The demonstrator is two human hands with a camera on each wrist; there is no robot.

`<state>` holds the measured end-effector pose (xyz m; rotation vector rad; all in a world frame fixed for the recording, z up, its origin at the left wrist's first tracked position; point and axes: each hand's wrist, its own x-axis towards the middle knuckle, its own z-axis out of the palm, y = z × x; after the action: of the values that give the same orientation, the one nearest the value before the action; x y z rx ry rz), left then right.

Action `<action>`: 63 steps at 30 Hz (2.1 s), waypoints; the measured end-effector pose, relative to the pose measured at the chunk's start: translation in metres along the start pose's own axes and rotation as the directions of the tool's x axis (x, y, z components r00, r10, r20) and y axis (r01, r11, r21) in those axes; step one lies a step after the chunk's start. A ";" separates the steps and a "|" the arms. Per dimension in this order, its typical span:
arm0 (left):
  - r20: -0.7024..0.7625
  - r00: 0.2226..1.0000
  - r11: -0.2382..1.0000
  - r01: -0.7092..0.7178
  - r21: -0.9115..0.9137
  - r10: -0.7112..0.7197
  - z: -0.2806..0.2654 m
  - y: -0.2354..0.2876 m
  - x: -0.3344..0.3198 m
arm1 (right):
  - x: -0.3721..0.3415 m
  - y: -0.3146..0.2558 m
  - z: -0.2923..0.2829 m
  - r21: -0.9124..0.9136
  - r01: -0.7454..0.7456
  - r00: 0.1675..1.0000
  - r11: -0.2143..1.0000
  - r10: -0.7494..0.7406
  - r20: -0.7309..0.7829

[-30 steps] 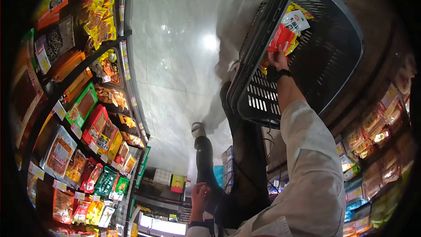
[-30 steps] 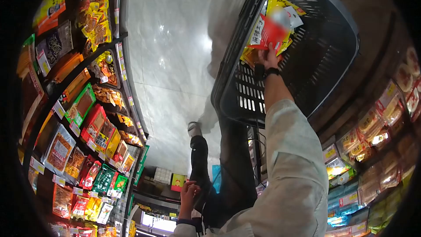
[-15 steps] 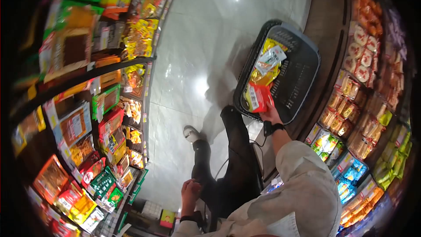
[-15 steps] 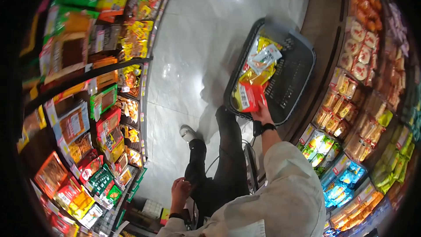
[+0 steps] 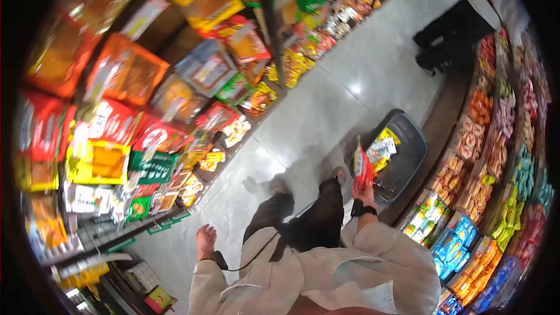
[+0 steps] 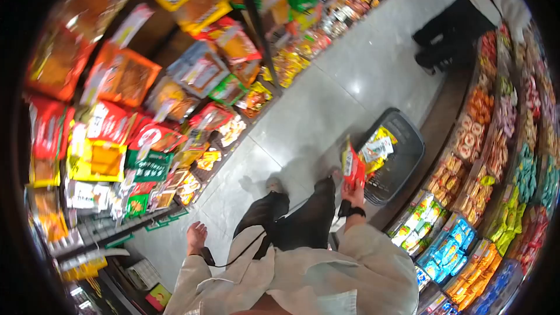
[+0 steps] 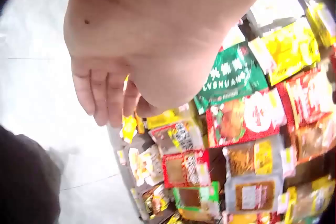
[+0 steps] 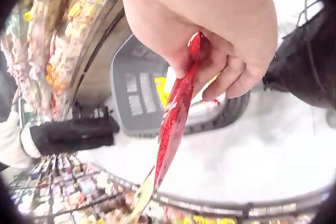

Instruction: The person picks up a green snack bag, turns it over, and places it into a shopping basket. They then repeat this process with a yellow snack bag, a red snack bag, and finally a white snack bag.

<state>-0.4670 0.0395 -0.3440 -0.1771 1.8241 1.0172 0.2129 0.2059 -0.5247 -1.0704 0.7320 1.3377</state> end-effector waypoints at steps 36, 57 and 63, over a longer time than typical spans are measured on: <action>0.365 0.817 0.886 -0.346 -0.309 0.447 0.073 -0.043 -0.427 | -0.474 0.143 0.141 -0.769 0.624 0.357 0.136 0.826 0.437; 0.433 0.724 0.825 -0.346 -0.446 0.538 -0.067 -0.023 -0.366 | -0.568 0.303 0.087 -0.655 0.749 0.461 -0.098 0.788 0.409; 0.381 0.760 0.838 -0.386 -0.387 0.526 -0.166 -0.017 -0.324 | -0.603 0.403 0.054 -0.683 0.720 0.489 -0.124 0.790 0.371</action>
<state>-0.4138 -0.1889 -0.0655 0.3536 1.2755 1.5235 -0.2719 -0.0203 -0.0327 -1.0412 -1.7647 2.2589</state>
